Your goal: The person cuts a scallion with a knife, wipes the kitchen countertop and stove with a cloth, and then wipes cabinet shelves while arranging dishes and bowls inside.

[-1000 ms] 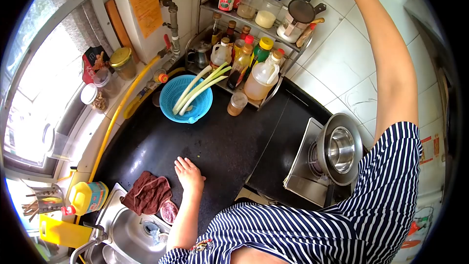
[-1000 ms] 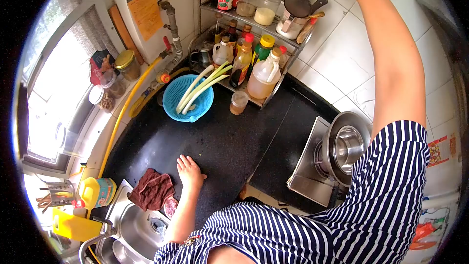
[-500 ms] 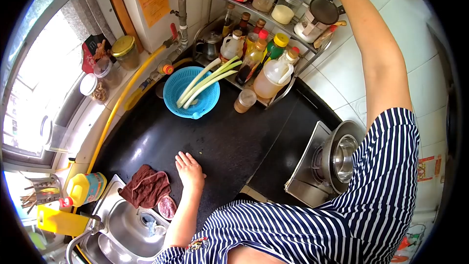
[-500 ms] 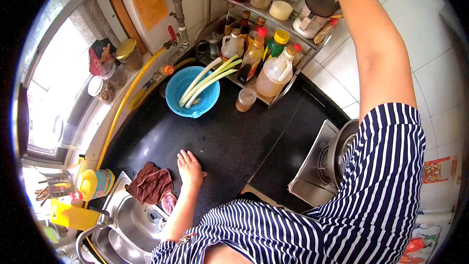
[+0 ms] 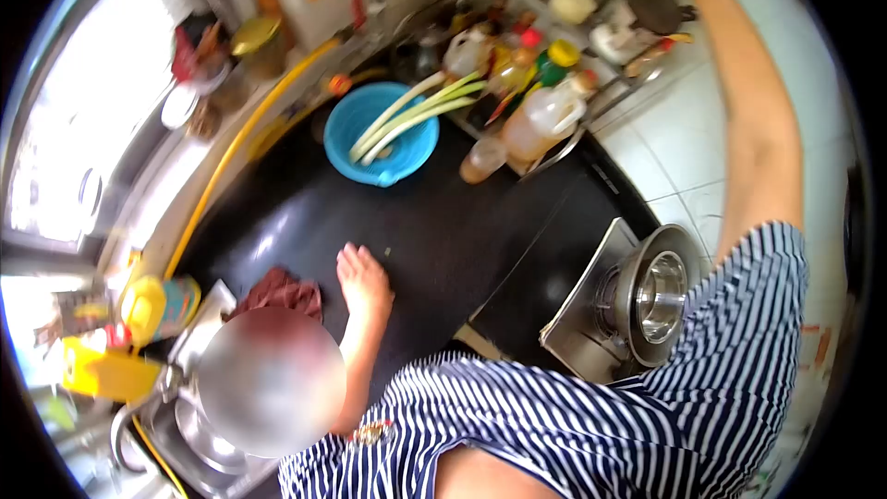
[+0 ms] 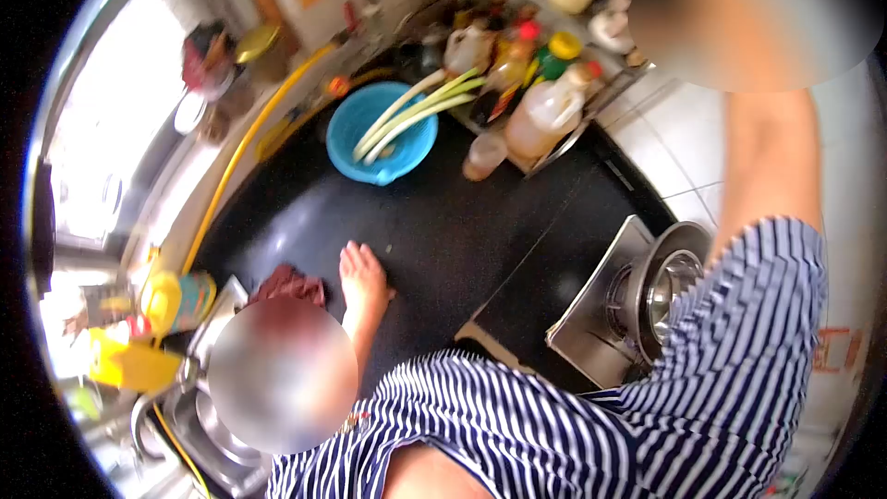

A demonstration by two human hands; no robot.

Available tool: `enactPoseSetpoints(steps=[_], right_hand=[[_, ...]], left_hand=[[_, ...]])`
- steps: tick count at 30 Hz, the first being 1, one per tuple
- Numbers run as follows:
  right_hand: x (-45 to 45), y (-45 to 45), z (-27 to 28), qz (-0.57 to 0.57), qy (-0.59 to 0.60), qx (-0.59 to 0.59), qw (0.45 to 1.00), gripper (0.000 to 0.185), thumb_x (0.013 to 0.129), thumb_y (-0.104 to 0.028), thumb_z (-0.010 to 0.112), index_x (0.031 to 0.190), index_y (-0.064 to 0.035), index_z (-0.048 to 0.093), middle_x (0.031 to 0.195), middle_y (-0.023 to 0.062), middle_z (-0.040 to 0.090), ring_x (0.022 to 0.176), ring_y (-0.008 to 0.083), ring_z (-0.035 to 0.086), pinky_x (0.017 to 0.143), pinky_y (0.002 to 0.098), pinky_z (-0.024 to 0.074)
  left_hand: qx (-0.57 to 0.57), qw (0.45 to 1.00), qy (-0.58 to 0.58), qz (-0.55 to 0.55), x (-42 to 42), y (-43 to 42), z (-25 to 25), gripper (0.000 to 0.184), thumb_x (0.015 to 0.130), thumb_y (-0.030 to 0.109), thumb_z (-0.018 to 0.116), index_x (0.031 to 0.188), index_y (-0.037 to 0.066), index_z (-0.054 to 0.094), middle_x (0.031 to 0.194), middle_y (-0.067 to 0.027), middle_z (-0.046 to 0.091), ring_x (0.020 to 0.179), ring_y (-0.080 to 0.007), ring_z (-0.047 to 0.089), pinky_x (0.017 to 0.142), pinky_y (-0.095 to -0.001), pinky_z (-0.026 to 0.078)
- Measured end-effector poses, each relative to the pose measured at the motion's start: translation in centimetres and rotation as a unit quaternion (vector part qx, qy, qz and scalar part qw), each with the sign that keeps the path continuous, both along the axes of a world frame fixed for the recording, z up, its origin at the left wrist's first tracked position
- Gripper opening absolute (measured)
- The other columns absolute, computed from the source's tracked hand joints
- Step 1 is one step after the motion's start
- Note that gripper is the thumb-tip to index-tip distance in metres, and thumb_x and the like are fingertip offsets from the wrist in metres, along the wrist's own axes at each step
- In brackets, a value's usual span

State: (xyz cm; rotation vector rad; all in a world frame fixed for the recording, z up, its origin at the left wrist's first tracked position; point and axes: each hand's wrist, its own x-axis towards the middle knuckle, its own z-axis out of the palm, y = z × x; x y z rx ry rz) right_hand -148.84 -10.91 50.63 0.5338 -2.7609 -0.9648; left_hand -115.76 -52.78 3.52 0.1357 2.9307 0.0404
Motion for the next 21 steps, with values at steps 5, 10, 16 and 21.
enactPoseSetpoints(steps=[5, 10, 16, 21], right_hand=[[5.5, -6.7, 2.7, 0.28, 0.237, -0.07, 0.928, 0.026, 0.09, -0.013, 0.052, 0.105, -0.0069, 0.073, 0.096, 0.0159, 0.072, 0.087, 0.033, 0.067, 0.08, 0.0417, 0.0521], [12.0, -15.0, -2.5, 0.394, 0.121, -0.099, 0.906, 0.031, 0.086, -0.028, 0.064, 0.108, -0.0074, 0.073, 0.106, 0.0179, 0.071, 0.094, 0.0328, 0.068, 0.083, 0.0449, 0.0516], [26.8, -24.8, -18.2, 0.418, -0.101, -0.228, 0.873, 0.026, 0.085, -0.004, 0.06, 0.109, -0.0075, 0.068, 0.098, 0.0094, 0.069, 0.087, 0.0254, 0.067, 0.076, 0.0354, 0.0547], [33.7, -29.4, -30.0, 0.294, -0.281, -0.364, 0.838, 0.017, 0.082, -0.005, 0.064, 0.097, -0.0069, 0.071, 0.09, 0.0081, 0.07, 0.084, 0.025, 0.068, 0.074, 0.0367, 0.0547]], left_hand=[[0.004, 0.994, 0.112, -0.012, 0.2, 0.1, -0.6, 0.037, 0.084, 0.011, 0.056, 0.116, -0.008, 0.056, 0.127, -0.0257, 0.052, 0.113, -0.0368, 0.053, 0.097, -0.0463, 0.041], [0.007, 1.0, -0.012, 0.003, 0.1, -0.4, -0.7, 0.072, 0.081, 0.026, 0.067, 0.142, -0.004, 0.041, 0.15, -0.027, 0.035, 0.138, -0.0416, 0.035, 0.113, -0.0501, 0.029], [0.308, 0.918, 0.234, 0.081, 7.2, -9.1, 3.7, 0.023, 0.08, 0.014, 0.072, 0.101, 0.007, 0.068, 0.102, -0.0103, 0.066, 0.096, -0.0288, 0.062, 0.085, -0.0439, 0.048], [0.261, 0.925, 0.183, 0.205, 14.2, -14.7, 6.3, 0.019, 0.081, 0.015, 0.071, 0.097, 0.006, 0.068, 0.093, -0.0125, 0.065, 0.087, -0.0295, 0.063, 0.078, -0.04, 0.049]])
